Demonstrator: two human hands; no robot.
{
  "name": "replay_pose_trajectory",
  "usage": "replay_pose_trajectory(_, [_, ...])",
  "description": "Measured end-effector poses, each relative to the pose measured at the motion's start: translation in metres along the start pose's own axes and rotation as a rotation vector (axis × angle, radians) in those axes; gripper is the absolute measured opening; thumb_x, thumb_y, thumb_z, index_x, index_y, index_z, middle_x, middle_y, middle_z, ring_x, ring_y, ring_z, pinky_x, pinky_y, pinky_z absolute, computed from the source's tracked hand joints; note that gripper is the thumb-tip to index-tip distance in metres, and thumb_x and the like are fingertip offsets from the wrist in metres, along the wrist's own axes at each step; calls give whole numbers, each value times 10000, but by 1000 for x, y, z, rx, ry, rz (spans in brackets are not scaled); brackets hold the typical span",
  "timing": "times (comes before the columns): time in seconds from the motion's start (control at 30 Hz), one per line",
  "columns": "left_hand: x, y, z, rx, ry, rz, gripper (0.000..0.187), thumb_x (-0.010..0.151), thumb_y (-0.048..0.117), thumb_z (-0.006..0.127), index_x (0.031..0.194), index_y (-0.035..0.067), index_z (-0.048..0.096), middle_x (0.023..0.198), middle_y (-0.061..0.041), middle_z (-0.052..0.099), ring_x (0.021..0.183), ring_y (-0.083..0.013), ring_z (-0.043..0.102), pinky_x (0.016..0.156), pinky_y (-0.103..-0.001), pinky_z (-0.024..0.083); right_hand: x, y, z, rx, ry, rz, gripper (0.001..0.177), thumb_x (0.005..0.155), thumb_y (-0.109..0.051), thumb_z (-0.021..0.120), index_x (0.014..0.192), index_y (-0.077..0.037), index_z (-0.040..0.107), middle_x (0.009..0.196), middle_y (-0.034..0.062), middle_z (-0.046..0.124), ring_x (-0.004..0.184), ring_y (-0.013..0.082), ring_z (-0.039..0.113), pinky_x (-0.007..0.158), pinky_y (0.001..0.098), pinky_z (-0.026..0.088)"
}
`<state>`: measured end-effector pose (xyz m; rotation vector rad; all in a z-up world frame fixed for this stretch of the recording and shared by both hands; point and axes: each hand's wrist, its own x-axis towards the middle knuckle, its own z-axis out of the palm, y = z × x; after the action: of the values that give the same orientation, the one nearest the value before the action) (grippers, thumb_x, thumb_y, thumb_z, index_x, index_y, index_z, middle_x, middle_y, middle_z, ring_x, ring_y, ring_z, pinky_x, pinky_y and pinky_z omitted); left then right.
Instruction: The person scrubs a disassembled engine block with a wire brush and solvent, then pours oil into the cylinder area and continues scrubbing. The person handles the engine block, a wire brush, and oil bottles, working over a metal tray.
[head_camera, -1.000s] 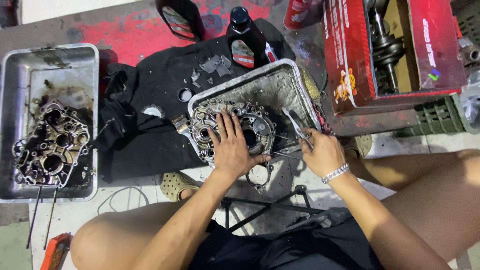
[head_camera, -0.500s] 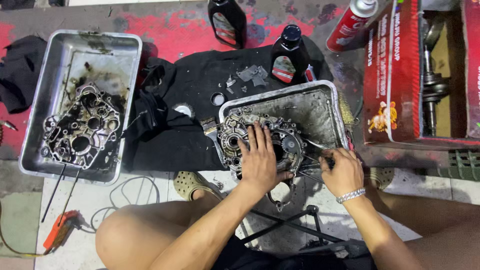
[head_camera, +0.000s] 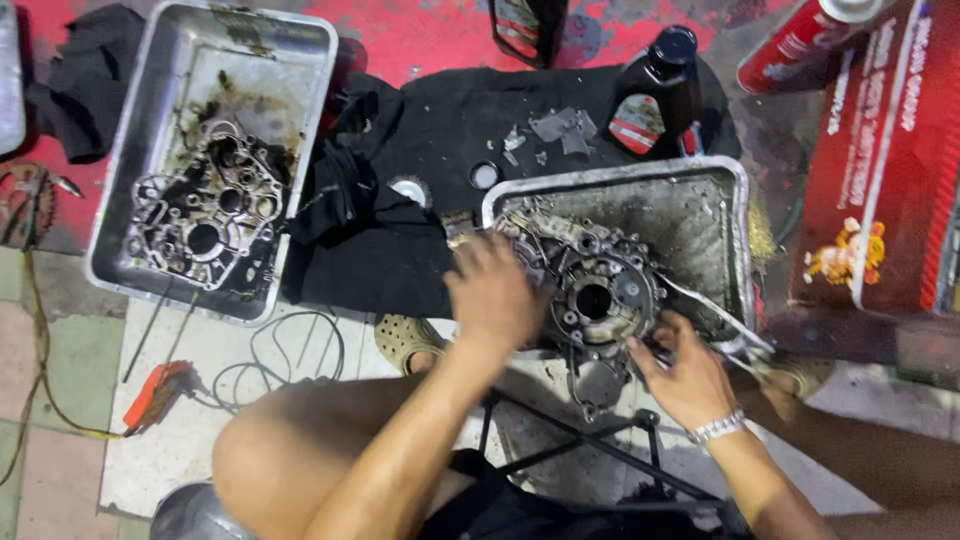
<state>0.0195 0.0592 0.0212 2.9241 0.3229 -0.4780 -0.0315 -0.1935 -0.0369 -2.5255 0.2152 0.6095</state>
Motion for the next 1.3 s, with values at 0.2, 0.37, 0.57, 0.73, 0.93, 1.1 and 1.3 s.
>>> replay_pose_trajectory(0.2, [36,-44,24,-380,-249,-136,944,819,631,738,1330,-125,498,1240,-316,647,1166,-437,644,987,-469,524,14,2,10,137,-94,51,1038,772,-524,791,1517,40,339,1188,202,731,1121,320,703,982,394,526])
replay_pose_trajectory(0.37, [50,-59,26,-681,-63,-48,757,760,543,763,1199,-69,690,1112,-256,731,1061,-361,710,932,-425,533,26,14,22,509,-59,5,990,706,-277,870,1475,83,362,1064,214,759,998,252,718,869,345,555])
replay_pose_trajectory(0.57, [45,-37,-27,-1269,-213,-89,723,793,491,759,1247,-56,629,1069,-135,762,944,-255,729,816,-398,606,32,48,-12,807,36,170,390,761,-137,821,1086,25,677,953,75,764,828,149,683,721,266,527])
replay_pose_trajectory(0.73, [48,-36,-72,-1031,184,67,668,838,477,754,1210,-72,672,1091,-227,752,1017,-317,748,858,-402,572,27,77,-61,1018,31,330,171,897,-184,789,890,-75,658,671,-46,571,527,71,488,454,233,338])
replay_pose_trajectory(0.93, [43,-39,-84,-743,305,94,581,822,428,763,1193,-13,686,1157,-228,720,1108,-382,685,943,-448,523,4,105,-114,1011,131,266,159,983,-242,661,989,-97,727,693,-32,573,515,61,460,433,201,307])
replay_pose_trajectory(1.1, [34,-40,-96,-682,261,48,496,835,382,741,1181,27,707,1163,-206,723,1132,-378,670,952,-469,514,27,172,-123,988,203,158,159,1008,-199,668,1064,-54,703,783,-15,618,598,47,525,450,186,360])
replay_pose_trajectory(1.3, [27,-44,-104,-587,249,4,470,842,375,748,1152,24,709,1134,-215,714,1105,-393,665,918,-493,516,9,132,-103,577,251,-211,212,911,-41,559,1058,16,702,791,19,626,576,95,556,476,213,431])
